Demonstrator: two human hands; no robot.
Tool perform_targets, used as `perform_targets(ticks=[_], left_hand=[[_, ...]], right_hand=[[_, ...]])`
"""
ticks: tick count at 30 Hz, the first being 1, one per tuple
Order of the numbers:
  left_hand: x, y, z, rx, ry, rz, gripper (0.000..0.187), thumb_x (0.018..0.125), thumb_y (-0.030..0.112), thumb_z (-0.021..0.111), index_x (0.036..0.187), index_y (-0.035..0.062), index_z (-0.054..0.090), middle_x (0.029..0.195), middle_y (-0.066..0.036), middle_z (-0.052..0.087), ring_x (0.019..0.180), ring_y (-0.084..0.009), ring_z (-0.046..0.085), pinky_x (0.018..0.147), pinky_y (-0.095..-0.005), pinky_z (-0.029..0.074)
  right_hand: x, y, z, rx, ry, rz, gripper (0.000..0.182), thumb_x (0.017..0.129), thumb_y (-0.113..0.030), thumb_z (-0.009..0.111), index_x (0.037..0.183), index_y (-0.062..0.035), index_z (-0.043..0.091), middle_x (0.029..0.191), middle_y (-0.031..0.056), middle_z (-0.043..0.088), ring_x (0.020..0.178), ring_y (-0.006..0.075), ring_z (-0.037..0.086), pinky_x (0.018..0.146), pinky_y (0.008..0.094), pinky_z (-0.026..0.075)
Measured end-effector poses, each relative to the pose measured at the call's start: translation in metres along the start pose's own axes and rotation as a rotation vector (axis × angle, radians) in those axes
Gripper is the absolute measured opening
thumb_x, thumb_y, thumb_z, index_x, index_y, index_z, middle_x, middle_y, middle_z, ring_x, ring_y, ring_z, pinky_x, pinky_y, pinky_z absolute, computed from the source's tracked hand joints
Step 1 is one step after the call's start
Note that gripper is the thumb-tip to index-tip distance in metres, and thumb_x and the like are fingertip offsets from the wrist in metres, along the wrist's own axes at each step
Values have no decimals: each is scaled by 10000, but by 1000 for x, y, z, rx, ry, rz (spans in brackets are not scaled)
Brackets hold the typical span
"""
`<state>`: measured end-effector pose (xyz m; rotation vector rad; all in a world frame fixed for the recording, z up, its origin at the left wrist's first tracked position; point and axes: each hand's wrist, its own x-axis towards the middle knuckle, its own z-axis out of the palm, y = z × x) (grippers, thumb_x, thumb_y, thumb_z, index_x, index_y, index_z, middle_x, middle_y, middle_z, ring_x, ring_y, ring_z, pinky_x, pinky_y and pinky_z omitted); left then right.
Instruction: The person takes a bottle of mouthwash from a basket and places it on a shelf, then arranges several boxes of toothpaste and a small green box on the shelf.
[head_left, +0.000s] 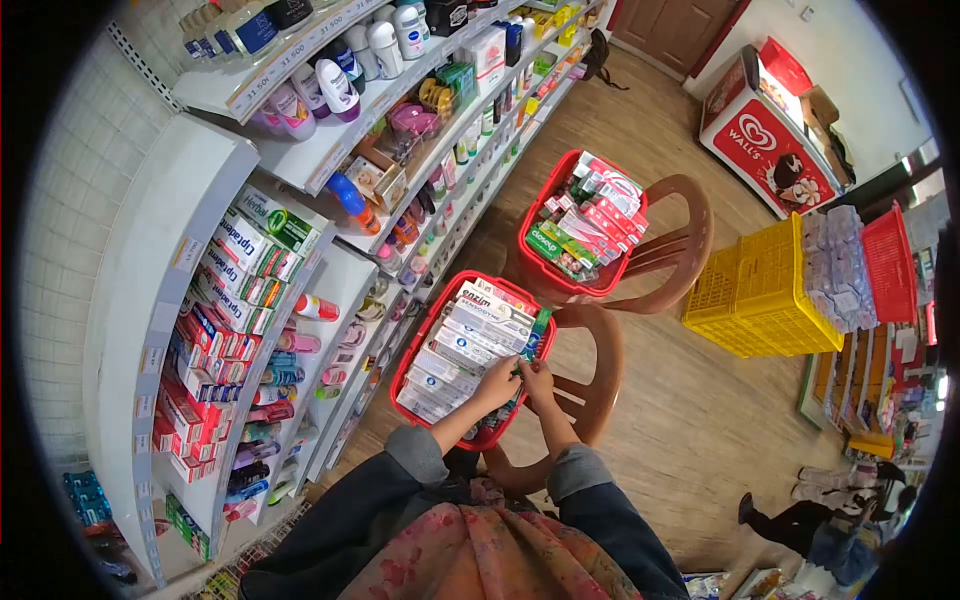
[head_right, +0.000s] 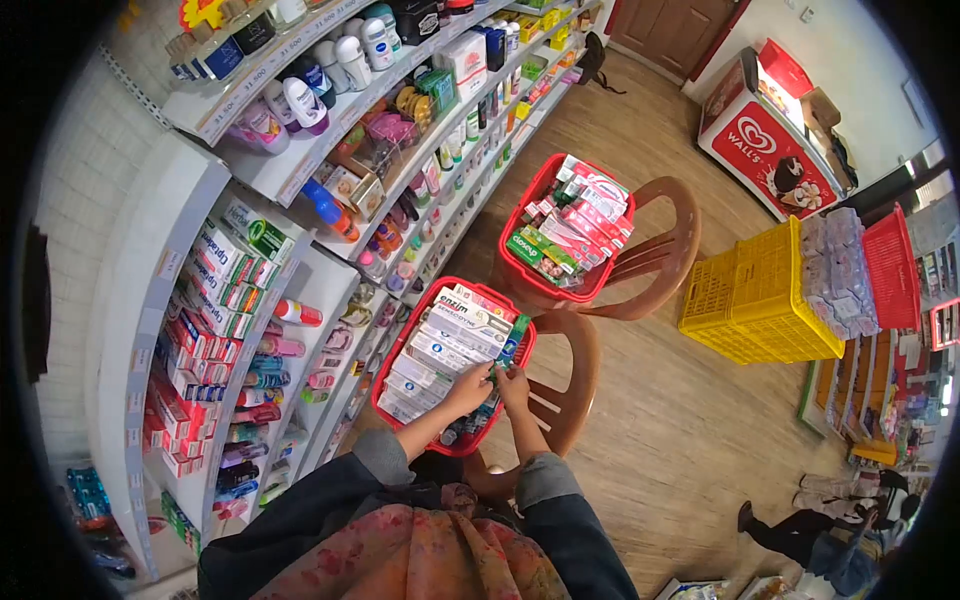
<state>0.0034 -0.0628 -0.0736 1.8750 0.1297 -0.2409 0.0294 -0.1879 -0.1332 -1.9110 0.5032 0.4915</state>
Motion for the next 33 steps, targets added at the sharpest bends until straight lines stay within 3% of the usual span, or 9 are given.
perform_targets(ticks=[8,14,19,23,24,26,28,31,33], left_hand=[[-8,11,4,384,11,53,425,758,94,560,1161,-36,521,1169,-212,522,1125,-373,467,969,-414,369],[-25,49,14,-16,120,-217,439,865,253,542,1199,-28,492,1213,-244,499,1147,-373,456,961,-391,371],[-48,109,22,-738,303,-193,504,977,432,311,1254,33,442,1083,-89,551,916,-170,572,813,-319,473],[-85,150,14,-1150,456,-230,461,964,462,337,1088,64,535,812,-47,595,657,-132,592,625,-254,514],[-95,151,12,-1158,499,-209,461,964,462,337,1088,64,535,812,-47,595,657,-132,592,625,-254,514],[-119,150,8,-1160,392,-121,461,972,433,337,1165,48,501,852,-93,598,777,-191,623,700,-316,532],[-139,188,14,-1205,617,-143,455,980,400,333,1280,81,452,1041,-72,602,826,-162,624,713,-300,527],[-168,188,15,-1163,674,29,466,979,400,336,1307,83,430,1084,-70,597,838,-149,625,696,-289,533],[-198,189,5,-1031,554,-124,519,966,453,337,1300,69,435,1154,-78,558,971,-141,582,699,-248,518]], right_hand=[[0,-10,-10,420,-170,113,288,833,-182,635,1020,25,561,789,82,600,645,178,602,543,281,514],[-50,-36,-51,515,-373,251,160,865,-70,569,1005,-16,511,894,87,588,790,177,592,690,299,520],[-129,-92,-112,95,-348,-654,351,816,-33,644,1123,13,479,951,81,567,854,145,571,737,290,506],[-134,-123,-154,-4,-809,-638,529,789,-89,679,1261,-21,451,1073,119,556,967,203,564,810,322,472],[-140,-134,-158,-19,-849,-657,529,789,-89,679,1261,-21,451,1073,119,556,967,203,564,810,322,472],[-169,-168,-166,-290,-585,-1202,565,805,-177,652,1302,-35,423,1276,175,469,1176,303,464,970,431,366],[-196,-182,-163,-646,-798,-1421,663,849,-370,549,1390,-69,315,1456,140,281,1372,325,190,1087,542,89],[-218,-182,-144,-709,-794,-1569,698,849,-400,534,1413,-79,275,1470,114,260,1380,317,164,1079,574,18],[-210,-184,-125,-813,-659,-1575,734,841,-414,539,1427,-87,243,1482,108,236,1385,321,144,1065,597,-9]])
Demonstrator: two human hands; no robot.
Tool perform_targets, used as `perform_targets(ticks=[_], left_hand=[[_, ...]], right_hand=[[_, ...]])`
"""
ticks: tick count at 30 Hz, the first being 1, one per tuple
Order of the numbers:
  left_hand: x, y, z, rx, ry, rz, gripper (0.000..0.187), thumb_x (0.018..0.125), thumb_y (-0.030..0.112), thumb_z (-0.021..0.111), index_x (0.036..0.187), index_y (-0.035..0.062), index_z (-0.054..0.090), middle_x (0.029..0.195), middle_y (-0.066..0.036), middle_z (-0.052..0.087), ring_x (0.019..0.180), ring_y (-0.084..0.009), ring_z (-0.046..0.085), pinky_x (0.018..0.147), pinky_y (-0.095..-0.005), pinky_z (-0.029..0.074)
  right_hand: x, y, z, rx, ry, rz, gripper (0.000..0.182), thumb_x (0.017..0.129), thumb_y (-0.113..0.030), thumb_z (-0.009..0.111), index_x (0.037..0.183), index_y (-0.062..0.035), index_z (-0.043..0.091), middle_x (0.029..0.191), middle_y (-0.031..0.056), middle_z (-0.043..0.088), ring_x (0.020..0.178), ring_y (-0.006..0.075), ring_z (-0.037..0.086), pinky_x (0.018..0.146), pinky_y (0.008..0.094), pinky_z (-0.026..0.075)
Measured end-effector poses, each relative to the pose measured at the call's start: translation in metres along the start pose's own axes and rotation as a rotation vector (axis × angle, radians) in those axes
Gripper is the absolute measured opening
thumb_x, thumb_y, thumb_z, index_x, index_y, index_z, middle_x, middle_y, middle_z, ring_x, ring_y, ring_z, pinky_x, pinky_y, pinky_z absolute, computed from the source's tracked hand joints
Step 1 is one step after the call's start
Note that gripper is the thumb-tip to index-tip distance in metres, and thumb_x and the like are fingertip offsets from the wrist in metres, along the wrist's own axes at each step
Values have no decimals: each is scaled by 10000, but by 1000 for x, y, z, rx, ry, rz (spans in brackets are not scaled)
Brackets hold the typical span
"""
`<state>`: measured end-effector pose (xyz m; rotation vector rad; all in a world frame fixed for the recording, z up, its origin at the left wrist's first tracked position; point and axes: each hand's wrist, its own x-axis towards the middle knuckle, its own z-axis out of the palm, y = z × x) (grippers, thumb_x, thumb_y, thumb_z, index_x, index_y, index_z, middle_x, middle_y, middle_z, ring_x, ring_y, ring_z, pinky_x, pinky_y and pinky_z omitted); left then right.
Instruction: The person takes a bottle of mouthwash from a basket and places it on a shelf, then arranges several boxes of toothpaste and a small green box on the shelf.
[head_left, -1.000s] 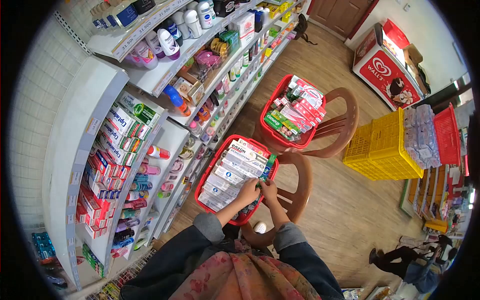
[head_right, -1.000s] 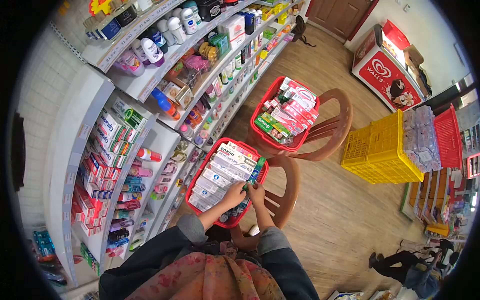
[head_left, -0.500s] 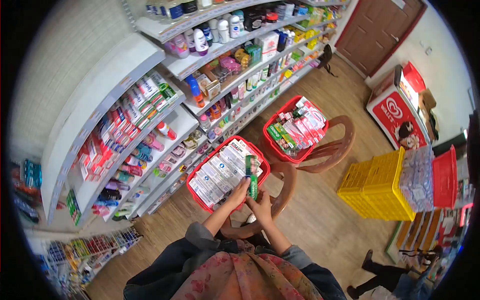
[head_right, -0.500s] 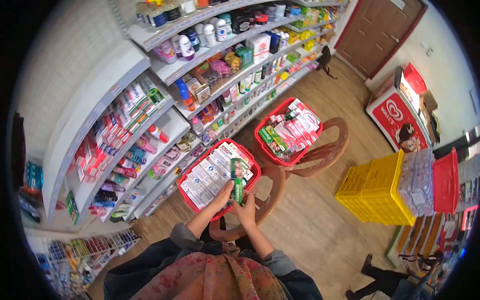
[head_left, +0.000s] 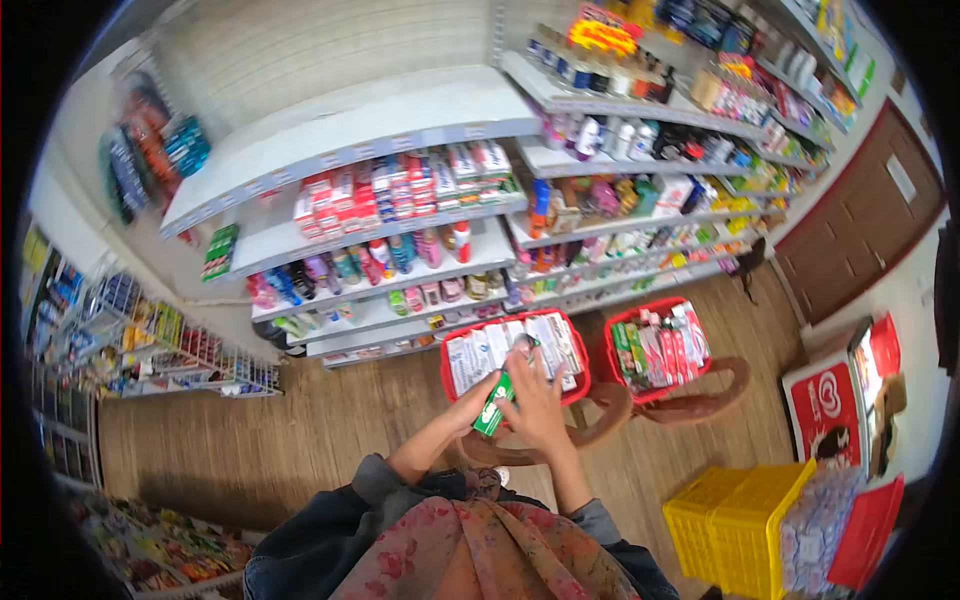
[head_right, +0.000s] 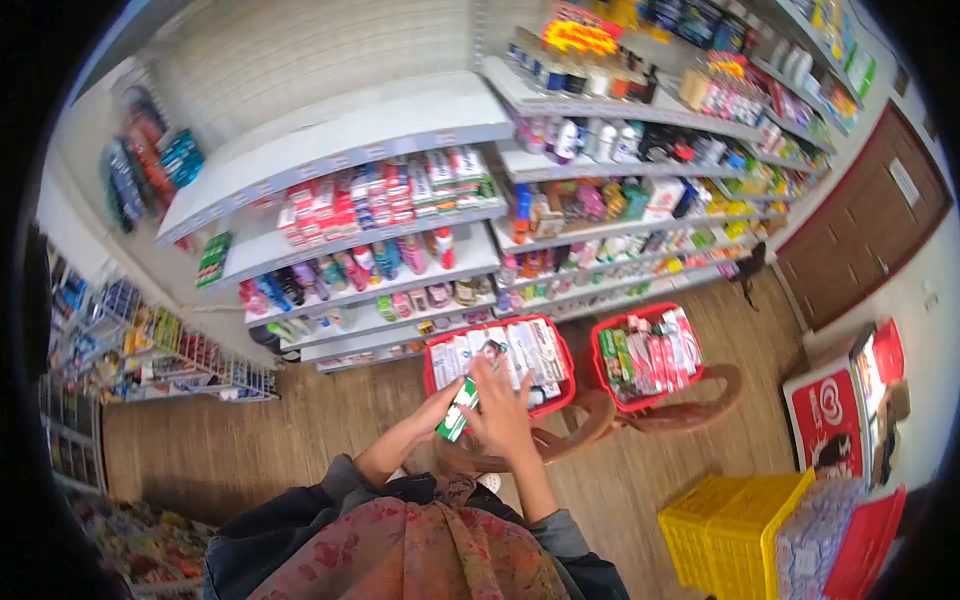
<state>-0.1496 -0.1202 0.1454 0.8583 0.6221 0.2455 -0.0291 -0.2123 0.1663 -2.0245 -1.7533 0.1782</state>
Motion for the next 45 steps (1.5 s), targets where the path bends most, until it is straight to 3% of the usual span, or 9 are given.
perform_targets(ticks=[6,9,10,11,15,17,24,30,45], left_hand=[[-62,20,-55,185,-44,-3,443,966,448,357,1120,72,535,931,-25,586,795,-81,557,630,-222,487],[-90,19,-83,181,-42,53,600,948,362,454,1428,96,211,1152,-52,532,856,-88,569,634,-206,476],[-103,23,-90,262,-78,143,620,943,319,478,1440,98,181,1173,-53,514,857,-93,566,652,-215,475],[-116,28,-98,345,-112,230,647,937,276,501,1452,100,150,1194,-55,496,858,-99,563,669,-223,475],[-160,38,-144,424,-208,378,686,931,218,518,1465,122,99,1223,-60,470,844,-107,558,700,-251,473],[-189,54,-164,545,-179,158,654,945,216,491,1466,120,105,1233,-65,471,842,-115,558,728,-267,469],[-265,58,-259,186,278,511,361,951,181,477,1272,16,490,1039,-63,598,897,-144,594,824,-293,494],[-329,62,-297,32,516,612,518,959,183,452,1422,139,225,1309,-128,398,1122,-253,495,936,-423,454],[-367,54,-397,-204,722,743,323,913,85,525,1228,48,463,1168,-76,513,1041,-188,550,887,-334,493]], right_hand=[[43,-25,8,561,343,50,612,904,-229,486,1406,4,225,1436,227,277,1357,337,225,1094,410,182],[52,-55,33,760,93,11,493,893,-188,527,1325,0,381,1264,207,487,1213,291,455,1000,343,348],[53,-79,27,925,-107,131,375,863,-160,592,1201,-17,510,1033,124,590,941,211,590,832,294,450],[56,-94,37,798,84,-53,290,832,-130,635,1097,-25,579,920,72,580,775,151,563,711,267,457],[72,-126,71,814,7,-80,183,847,-143,617,984,-22,617,882,73,591,779,157,552,722,271,440],[80,-148,82,804,38,-90,163,854,-145,606,956,-18,621,861,70,591,779,158,551,724,273,437],[110,-217,149,1148,189,178,189,950,-186,481,943,-12,555,780,17,543,729,99,516,691,241,424],[119,-308,194,1456,23,193,177,974,-209,436,955,-57,524,802,12,533,740,89,510,641,234,430],[169,-387,259,1477,-418,197,264,876,-79,584,1120,-73,483,1058,52,507,967,145,534,763,309,502]])
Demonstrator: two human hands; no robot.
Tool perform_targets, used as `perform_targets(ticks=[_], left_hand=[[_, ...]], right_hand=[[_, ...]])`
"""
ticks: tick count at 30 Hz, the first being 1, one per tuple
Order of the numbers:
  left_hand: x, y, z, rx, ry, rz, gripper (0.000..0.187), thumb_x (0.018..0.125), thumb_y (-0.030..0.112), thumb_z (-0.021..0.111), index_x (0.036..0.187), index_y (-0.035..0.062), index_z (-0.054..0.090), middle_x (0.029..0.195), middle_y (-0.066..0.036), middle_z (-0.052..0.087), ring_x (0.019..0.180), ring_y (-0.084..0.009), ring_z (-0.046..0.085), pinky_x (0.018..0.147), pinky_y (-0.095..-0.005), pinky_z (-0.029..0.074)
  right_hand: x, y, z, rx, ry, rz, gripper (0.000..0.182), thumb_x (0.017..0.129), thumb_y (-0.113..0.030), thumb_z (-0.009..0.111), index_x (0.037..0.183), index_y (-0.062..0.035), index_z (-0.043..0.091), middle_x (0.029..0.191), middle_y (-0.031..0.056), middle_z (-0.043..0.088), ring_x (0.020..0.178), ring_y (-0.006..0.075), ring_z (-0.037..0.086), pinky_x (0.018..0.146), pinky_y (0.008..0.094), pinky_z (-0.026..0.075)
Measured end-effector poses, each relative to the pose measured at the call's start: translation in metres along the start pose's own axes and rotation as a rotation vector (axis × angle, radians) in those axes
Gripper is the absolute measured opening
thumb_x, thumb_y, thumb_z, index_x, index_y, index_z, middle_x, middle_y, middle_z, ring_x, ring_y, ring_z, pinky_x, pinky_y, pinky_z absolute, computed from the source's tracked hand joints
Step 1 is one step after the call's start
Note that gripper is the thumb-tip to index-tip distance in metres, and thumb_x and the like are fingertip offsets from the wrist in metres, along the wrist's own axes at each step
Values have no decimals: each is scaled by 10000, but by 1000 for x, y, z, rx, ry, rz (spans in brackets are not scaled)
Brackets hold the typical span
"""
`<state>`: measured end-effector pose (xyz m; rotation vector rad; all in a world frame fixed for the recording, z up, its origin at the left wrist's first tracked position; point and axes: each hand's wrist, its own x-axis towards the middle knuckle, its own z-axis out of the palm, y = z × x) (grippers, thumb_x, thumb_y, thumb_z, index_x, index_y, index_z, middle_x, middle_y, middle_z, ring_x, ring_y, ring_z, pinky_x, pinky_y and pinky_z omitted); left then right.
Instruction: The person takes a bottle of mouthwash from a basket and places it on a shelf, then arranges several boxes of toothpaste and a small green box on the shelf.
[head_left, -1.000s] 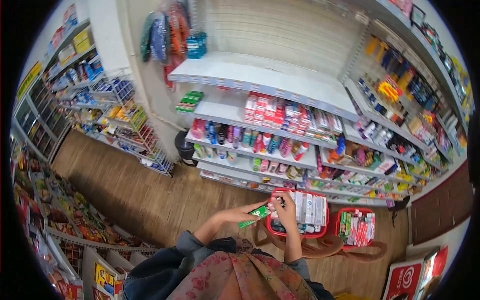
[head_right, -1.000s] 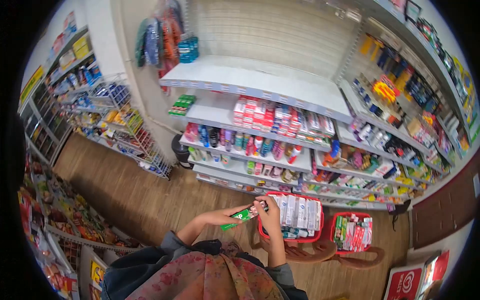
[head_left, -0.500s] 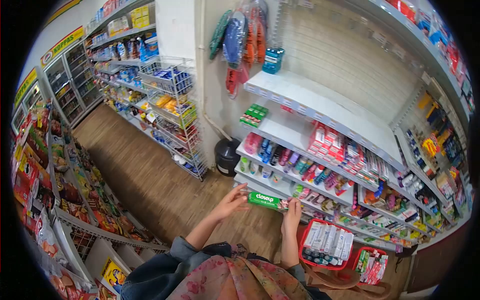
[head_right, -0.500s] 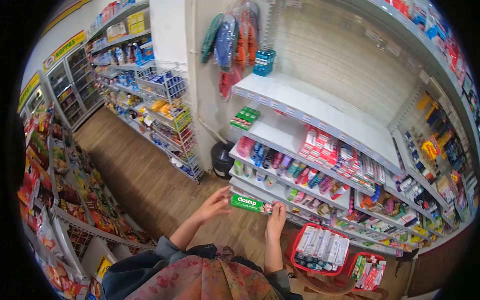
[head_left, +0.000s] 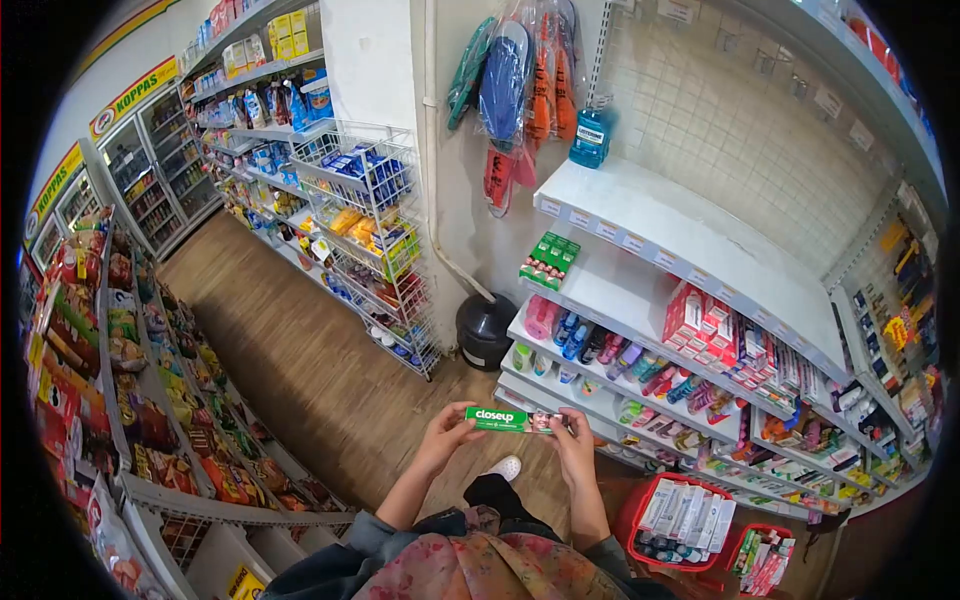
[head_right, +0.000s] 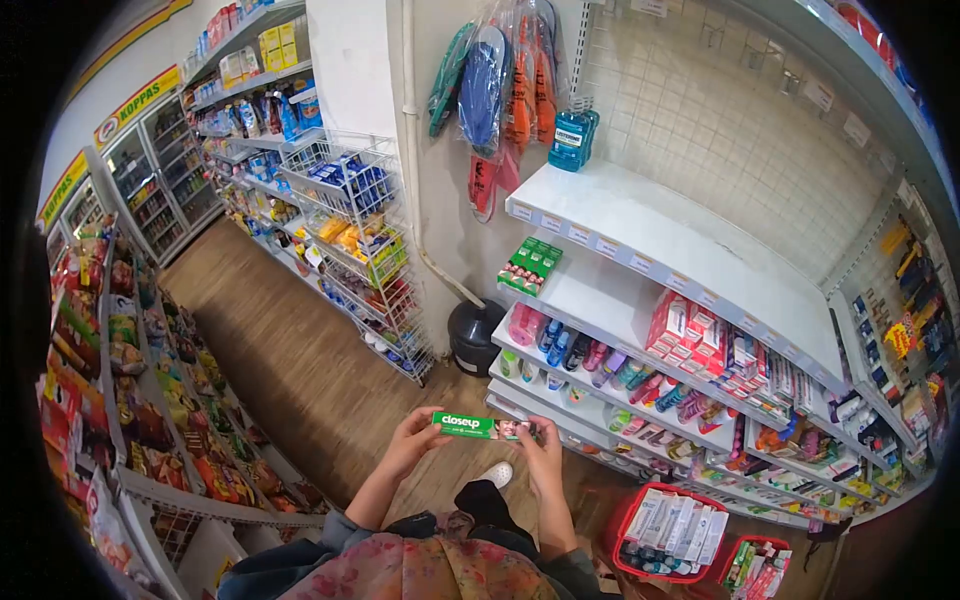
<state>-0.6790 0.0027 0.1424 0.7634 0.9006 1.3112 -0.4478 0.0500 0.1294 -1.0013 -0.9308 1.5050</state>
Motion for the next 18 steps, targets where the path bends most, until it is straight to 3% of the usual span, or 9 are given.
perform_targets(ticks=[8,10,14,15,18], left_hand=[[82,39,-20,-16,129,79,320,904,58,522,1219,41,474,1099,-70,550,993,-165,564,845,-305,512],[108,50,-21,-36,119,139,323,903,51,519,1222,46,474,1096,-69,550,982,-159,562,846,-304,509],[160,58,-26,-38,128,136,345,906,32,505,1248,42,458,1086,-69,542,975,-156,560,844,-297,510],[171,60,-27,-39,108,136,365,904,20,505,1264,45,449,1083,-69,538,981,-159,562,846,-290,510],[201,55,-26,-46,111,115,379,896,8,514,1267,36,443,1094,-73,537,989,-166,566,852,-287,509]], right_hand=[[103,-20,28,46,-38,51,266,856,-47,606,1098,-43,495,1082,80,534,950,151,564,777,305,527],[130,-32,32,-17,-154,-22,201,869,-50,582,1059,-43,516,1034,52,552,956,133,554,784,297,517],[179,-43,27,-175,-315,-107,333,802,27,631,1110,-38,519,1066,50,559,949,124,549,829,261,472],[188,-44,26,-169,-304,-97,433,780,61,644,1175,-41,497,1140,71,550,1024,150,547,886,275,443],[209,-46,25,-167,-232,-134,465,777,63,645,1205,-32,489,1145,71,551,1052,145,536,875,271,451]])
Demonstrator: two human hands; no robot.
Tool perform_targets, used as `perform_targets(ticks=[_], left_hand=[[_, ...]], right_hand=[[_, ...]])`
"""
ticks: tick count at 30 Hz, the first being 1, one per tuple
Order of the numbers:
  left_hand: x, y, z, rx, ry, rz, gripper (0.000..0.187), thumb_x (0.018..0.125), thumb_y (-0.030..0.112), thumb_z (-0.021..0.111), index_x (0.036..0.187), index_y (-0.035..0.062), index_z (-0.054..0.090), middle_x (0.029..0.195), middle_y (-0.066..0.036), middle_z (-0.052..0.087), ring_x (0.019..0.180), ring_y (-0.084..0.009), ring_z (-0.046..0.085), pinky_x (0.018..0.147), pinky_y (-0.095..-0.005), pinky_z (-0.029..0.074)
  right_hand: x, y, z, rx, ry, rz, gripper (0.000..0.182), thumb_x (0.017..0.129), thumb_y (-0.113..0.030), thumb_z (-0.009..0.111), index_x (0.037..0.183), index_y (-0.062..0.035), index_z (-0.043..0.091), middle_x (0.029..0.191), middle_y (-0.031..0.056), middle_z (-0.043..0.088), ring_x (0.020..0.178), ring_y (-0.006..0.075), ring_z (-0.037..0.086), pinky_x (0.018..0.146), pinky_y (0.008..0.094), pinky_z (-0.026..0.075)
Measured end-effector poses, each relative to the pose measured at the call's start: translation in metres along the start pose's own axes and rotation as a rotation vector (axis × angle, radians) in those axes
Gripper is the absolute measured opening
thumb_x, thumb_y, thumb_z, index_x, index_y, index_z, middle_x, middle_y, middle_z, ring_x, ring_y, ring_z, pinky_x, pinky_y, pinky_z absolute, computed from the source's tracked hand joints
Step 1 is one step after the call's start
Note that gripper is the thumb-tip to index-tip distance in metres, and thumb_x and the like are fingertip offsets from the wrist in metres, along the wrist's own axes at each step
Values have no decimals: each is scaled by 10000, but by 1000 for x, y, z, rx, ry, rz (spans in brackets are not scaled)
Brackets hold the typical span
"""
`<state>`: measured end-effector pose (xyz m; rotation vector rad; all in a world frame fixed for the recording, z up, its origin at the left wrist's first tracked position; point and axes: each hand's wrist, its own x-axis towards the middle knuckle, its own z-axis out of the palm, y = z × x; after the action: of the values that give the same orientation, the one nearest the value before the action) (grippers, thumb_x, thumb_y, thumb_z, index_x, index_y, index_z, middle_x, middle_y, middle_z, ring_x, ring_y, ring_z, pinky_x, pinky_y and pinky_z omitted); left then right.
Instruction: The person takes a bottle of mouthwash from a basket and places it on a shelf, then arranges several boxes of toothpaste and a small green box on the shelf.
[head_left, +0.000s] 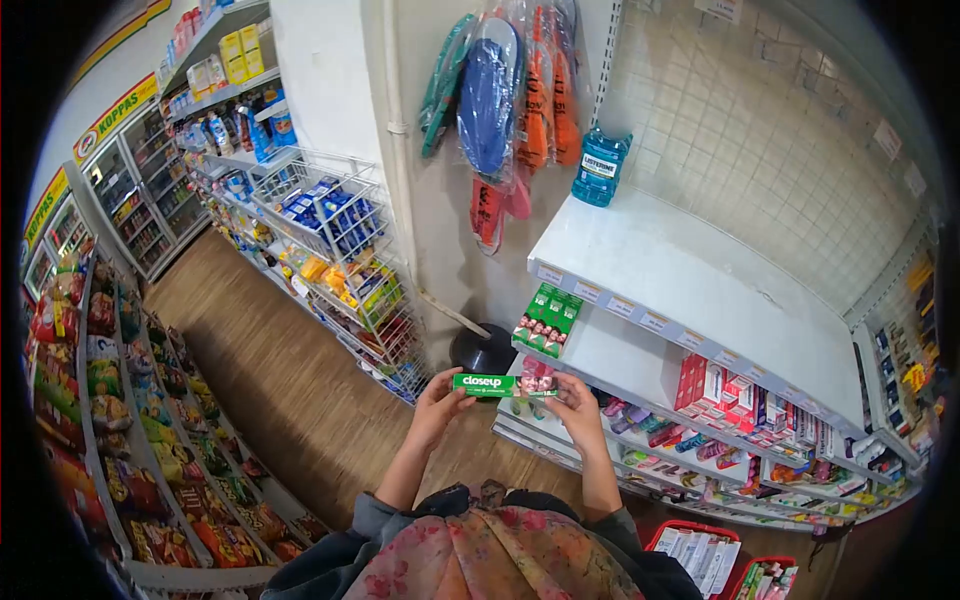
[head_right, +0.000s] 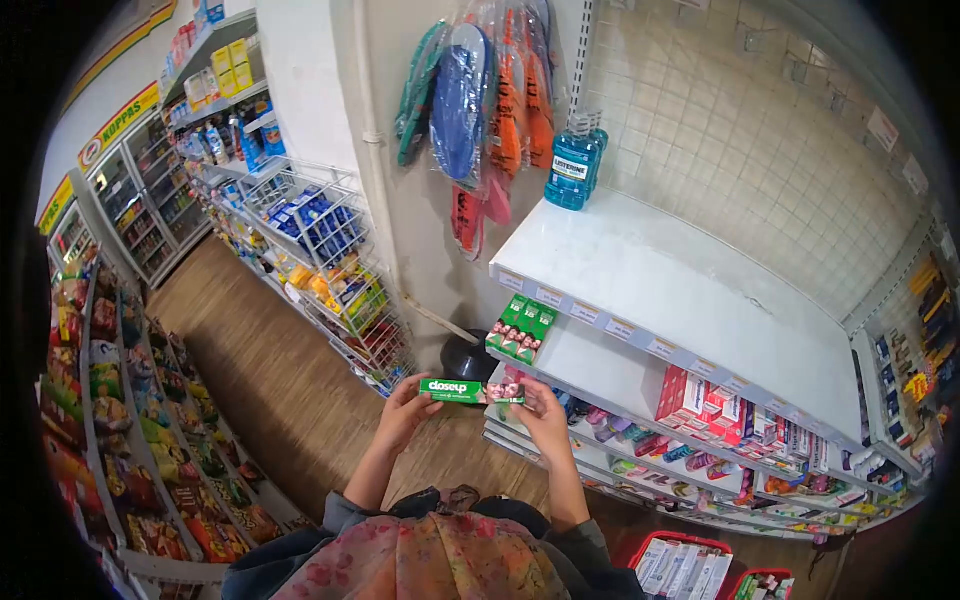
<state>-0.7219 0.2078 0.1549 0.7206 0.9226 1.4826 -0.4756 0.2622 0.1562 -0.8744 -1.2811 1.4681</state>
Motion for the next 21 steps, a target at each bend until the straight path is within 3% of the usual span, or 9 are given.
perform_targets(ticks=[2,5,7,10,13,14,16,21], left_hand=[[15,-8,-3,-32,-37,-28,390,889,3,525,1268,32,442,1101,-74,537,999,-169,565,857,-290,507],[32,-4,2,-32,-95,-52,417,869,-1,558,1268,25,440,1109,-75,540,1000,-169,570,856,-291,503],[47,0,4,-1,-119,-68,434,857,1,580,1267,23,440,1111,-74,543,992,-167,576,850,-289,501],[73,2,4,148,-223,-55,375,842,4,595,1193,32,467,1076,-66,562,977,-161,580,854,-290,482],[99,0,12,409,-322,33,303,777,-50,657,983,37,452,1059,-80,539,959,-155,574,805,-276,483],[106,-3,16,411,-342,25,303,777,-50,657,983,37,452,1059,-80,539,959,-155,574,805,-276,483],[119,-7,25,295,-347,167,328,766,-47,671,968,13,419,1082,-108,532,952,-138,582,808,-272,496],[154,-17,42,330,-272,202,327,768,-56,661,939,-2,388,1079,-129,516,980,-143,573,772,-241,517]], right_hand=[[9,4,-6,-5,39,49,478,788,58,636,1234,-16,479,1165,73,547,1070,148,529,867,274,457],[19,2,-10,-84,137,39,488,794,59,620,1253,-34,480,1160,69,551,968,127,563,840,255,466],[26,3,-15,-116,188,31,452,827,23,610,1255,7,464,1202,107,537,1090,171,532,889,292,451],[46,7,-14,-165,338,-47,427,838,7,600,1245,9,472,1201,125,541,1074,190,549,894,298,448],[74,4,-14,-229,432,-68,394,846,-18,594,1224,6,486,1184,140,555,1062,216,560,898,306,450],[85,4,-15,-240,461,-60,383,847,-23,593,1215,6,492,1180,144,558,1069,218,557,902,309,450],[108,11,-15,-209,506,-114,368,845,-29,592,1198,14,497,1157,150,572,1058,218,564,894,307,456],[151,25,2,-373,555,-175,340,802,-110,634,1094,42,549,1101,188,591,978,271,596,819,352,479]])
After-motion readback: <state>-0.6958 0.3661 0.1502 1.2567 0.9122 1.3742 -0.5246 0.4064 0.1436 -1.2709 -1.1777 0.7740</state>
